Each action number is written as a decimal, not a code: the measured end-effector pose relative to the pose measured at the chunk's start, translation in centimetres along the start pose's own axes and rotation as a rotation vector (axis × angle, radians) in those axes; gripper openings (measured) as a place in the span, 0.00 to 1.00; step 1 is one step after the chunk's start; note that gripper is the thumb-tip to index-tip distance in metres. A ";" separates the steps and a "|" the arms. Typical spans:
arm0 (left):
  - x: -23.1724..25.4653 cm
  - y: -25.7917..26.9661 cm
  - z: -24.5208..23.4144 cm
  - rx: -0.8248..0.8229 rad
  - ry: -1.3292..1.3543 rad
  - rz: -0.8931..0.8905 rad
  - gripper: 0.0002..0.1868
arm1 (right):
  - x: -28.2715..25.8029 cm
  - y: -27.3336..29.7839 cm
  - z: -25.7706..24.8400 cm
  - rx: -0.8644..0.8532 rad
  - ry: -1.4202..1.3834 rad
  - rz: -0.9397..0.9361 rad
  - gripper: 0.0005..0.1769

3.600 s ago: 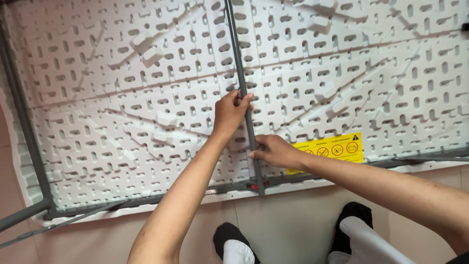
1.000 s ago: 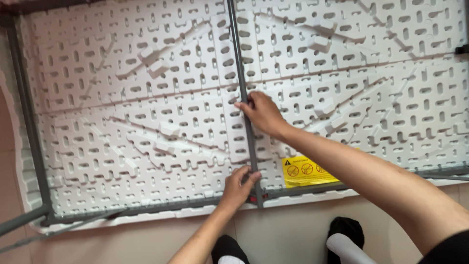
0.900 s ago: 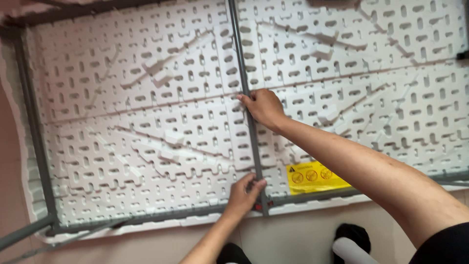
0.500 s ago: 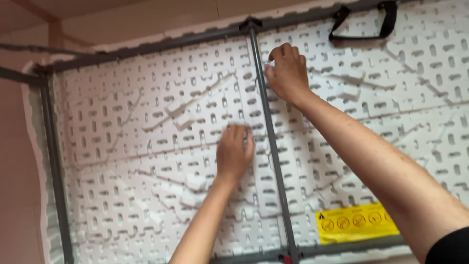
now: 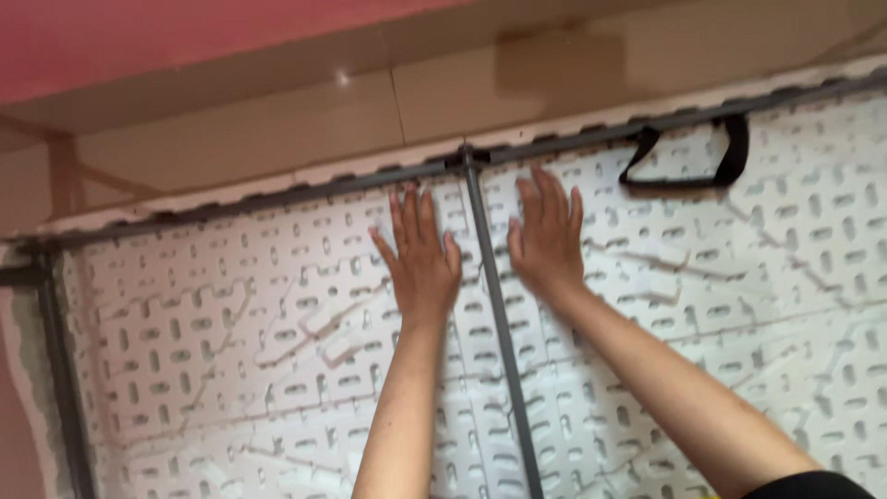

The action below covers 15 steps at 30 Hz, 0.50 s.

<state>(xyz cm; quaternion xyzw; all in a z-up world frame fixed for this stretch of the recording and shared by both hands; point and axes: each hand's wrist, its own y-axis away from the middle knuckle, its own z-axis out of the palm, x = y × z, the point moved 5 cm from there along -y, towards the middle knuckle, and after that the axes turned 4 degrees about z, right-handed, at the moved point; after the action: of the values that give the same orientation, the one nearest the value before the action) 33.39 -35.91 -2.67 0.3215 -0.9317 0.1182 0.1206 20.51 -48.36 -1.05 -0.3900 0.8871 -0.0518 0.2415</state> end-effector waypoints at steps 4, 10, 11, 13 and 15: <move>0.3 -0.1 -0.7 -0.018 0.021 -0.015 0.36 | -0.1 0.0 0.5 -0.132 0.029 0.023 0.34; 0.3 -0.5 -0.5 -0.094 0.012 -0.032 0.36 | 0.1 -0.7 1.0 -0.236 0.054 0.049 0.34; 0.3 -0.5 -0.6 -0.105 0.008 -0.038 0.36 | 0.1 -0.7 1.0 -0.247 0.055 0.056 0.34; 0.3 -0.6 -0.6 -0.131 0.011 -0.045 0.36 | 0.0 -0.8 1.0 -0.263 0.060 0.064 0.35; 0.4 -0.7 -0.6 -0.163 0.025 -0.051 0.35 | 0.0 -1.1 1.0 -0.275 0.058 0.067 0.35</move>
<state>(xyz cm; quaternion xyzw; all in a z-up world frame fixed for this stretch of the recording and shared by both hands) 33.56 -36.49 -1.91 0.3326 -0.9282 0.0428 0.1612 21.70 -49.01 -1.65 -0.3879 0.9050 0.0672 0.1614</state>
